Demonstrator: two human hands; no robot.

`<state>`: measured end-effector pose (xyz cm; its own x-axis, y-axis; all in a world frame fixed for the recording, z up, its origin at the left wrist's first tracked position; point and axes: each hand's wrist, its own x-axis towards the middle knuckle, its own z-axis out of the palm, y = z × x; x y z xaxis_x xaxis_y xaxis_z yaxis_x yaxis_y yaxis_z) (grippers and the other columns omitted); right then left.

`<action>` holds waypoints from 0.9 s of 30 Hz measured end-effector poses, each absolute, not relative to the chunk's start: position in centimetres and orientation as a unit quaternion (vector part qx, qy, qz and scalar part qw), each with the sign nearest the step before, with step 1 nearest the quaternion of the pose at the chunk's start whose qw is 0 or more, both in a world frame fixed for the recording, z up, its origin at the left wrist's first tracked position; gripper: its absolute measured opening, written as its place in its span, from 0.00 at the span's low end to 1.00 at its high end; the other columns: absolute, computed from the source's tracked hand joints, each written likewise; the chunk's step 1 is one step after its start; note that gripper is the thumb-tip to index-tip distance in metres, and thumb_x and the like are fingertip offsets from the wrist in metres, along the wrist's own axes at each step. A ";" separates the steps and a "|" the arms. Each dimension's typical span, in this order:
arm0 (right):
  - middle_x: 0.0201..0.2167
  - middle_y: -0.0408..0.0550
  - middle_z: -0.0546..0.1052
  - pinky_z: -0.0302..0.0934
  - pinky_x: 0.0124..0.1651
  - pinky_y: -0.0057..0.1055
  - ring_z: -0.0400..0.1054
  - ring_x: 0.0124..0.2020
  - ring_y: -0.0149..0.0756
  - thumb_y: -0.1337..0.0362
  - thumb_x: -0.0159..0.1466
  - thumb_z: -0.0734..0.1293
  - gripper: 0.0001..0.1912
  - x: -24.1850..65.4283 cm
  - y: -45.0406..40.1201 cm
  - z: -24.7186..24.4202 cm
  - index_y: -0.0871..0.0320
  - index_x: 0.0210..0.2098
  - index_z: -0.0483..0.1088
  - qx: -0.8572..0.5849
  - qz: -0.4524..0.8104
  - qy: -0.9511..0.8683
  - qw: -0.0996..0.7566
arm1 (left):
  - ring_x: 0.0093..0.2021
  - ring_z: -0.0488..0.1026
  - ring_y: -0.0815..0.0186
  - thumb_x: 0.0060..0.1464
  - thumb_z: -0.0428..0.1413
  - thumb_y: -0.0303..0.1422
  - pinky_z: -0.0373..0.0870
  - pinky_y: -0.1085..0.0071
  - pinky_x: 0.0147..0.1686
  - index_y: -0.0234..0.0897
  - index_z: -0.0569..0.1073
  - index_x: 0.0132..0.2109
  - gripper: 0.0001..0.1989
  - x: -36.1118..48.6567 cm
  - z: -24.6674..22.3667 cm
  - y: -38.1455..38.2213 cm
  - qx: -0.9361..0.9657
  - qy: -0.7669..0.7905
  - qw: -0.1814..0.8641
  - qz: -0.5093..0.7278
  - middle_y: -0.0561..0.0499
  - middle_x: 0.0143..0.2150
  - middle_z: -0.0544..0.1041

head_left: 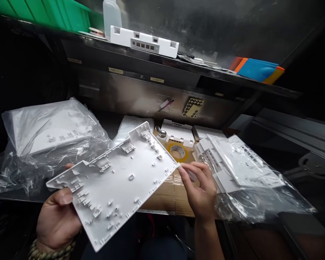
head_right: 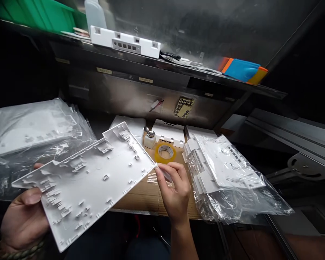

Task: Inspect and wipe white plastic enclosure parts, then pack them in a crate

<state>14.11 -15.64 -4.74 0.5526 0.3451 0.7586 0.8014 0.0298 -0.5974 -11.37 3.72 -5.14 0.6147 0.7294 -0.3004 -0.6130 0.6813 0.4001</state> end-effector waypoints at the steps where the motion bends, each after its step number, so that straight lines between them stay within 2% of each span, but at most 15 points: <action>1: 0.41 0.45 0.74 0.70 0.44 0.31 0.71 0.43 0.34 0.68 0.65 0.71 0.08 14.0 -15.7 -4.8 0.53 0.44 0.78 -0.669 -0.200 -0.431 0.572 | 0.60 0.75 0.53 0.37 0.50 0.22 0.67 0.53 0.64 0.52 0.70 0.61 0.41 -11.3 -5.0 3.6 0.125 0.217 0.895 0.370 0.56 0.46 0.85; 4: 0.42 0.45 0.73 0.70 0.43 0.29 0.72 0.43 0.33 0.69 0.65 0.71 0.10 14.4 -16.0 -5.2 0.52 0.45 0.78 -0.671 -0.195 -0.449 0.558 | 0.61 0.74 0.55 0.37 0.49 0.21 0.65 0.51 0.65 0.51 0.71 0.61 0.40 -10.8 -4.6 3.3 0.116 0.162 0.917 0.346 0.57 0.44 0.85; 9: 0.40 0.45 0.76 0.68 0.47 0.31 0.72 0.43 0.33 0.66 0.65 0.72 0.07 16.3 -16.6 -5.6 0.55 0.43 0.78 -0.700 -0.234 -0.414 0.533 | 0.63 0.72 0.52 0.41 0.52 0.19 0.58 0.50 0.69 0.48 0.72 0.62 0.39 -10.2 -4.8 3.1 0.160 0.101 0.923 0.335 0.54 0.53 0.82; 14: 0.41 0.46 0.77 0.66 0.50 0.35 0.72 0.44 0.36 0.65 0.64 0.73 0.08 14.0 -15.2 -4.0 0.55 0.43 0.78 -0.658 -0.231 -0.404 0.591 | 0.56 0.78 0.58 0.55 0.60 0.24 0.69 0.61 0.62 0.46 0.75 0.59 0.25 -8.8 -4.3 0.8 0.236 0.212 0.889 0.329 0.50 0.55 0.81; 17: 0.42 0.47 0.76 0.67 0.48 0.36 0.72 0.45 0.37 0.69 0.64 0.73 0.10 10.2 -13.3 -2.7 0.54 0.45 0.78 -0.597 -0.190 -0.466 0.625 | 0.53 0.79 0.61 0.57 0.62 0.24 0.73 0.68 0.55 0.43 0.77 0.56 0.20 -7.1 -3.5 -0.9 0.294 0.197 0.878 0.323 0.48 0.56 0.81; 20: 0.43 0.47 0.74 0.68 0.46 0.34 0.71 0.45 0.37 0.73 0.63 0.72 0.15 6.8 -11.4 -1.9 0.53 0.48 0.76 -0.553 -0.156 -0.538 0.617 | 0.49 0.80 0.62 0.57 0.63 0.27 0.74 0.73 0.48 0.42 0.78 0.55 0.18 -5.8 -2.9 -2.3 0.324 0.156 0.878 0.316 0.47 0.53 0.82; 23: 0.41 0.46 0.74 0.68 0.46 0.33 0.71 0.44 0.35 0.74 0.63 0.72 0.16 4.9 -10.0 -1.5 0.54 0.48 0.76 -0.534 -0.157 -0.571 0.603 | 0.51 0.79 0.61 0.60 0.63 0.31 0.72 0.73 0.49 0.42 0.77 0.54 0.16 -5.2 -2.5 -3.2 0.335 0.133 0.874 0.326 0.47 0.51 0.81; 27: 0.41 0.47 0.75 0.68 0.45 0.32 0.72 0.42 0.34 0.73 0.63 0.72 0.12 4.5 -9.4 -1.4 0.55 0.45 0.78 -0.561 -0.152 -0.523 0.623 | 0.53 0.78 0.61 0.62 0.61 0.33 0.72 0.73 0.50 0.44 0.77 0.53 0.12 -5.0 -2.3 -3.6 0.331 0.127 0.877 0.325 0.48 0.52 0.81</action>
<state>4.46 -9.42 -1.41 0.4078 0.3974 0.8221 0.7762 0.3233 -0.5413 -4.98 -3.58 -2.29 0.7570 0.6534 -0.0079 -0.4847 0.5696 0.6638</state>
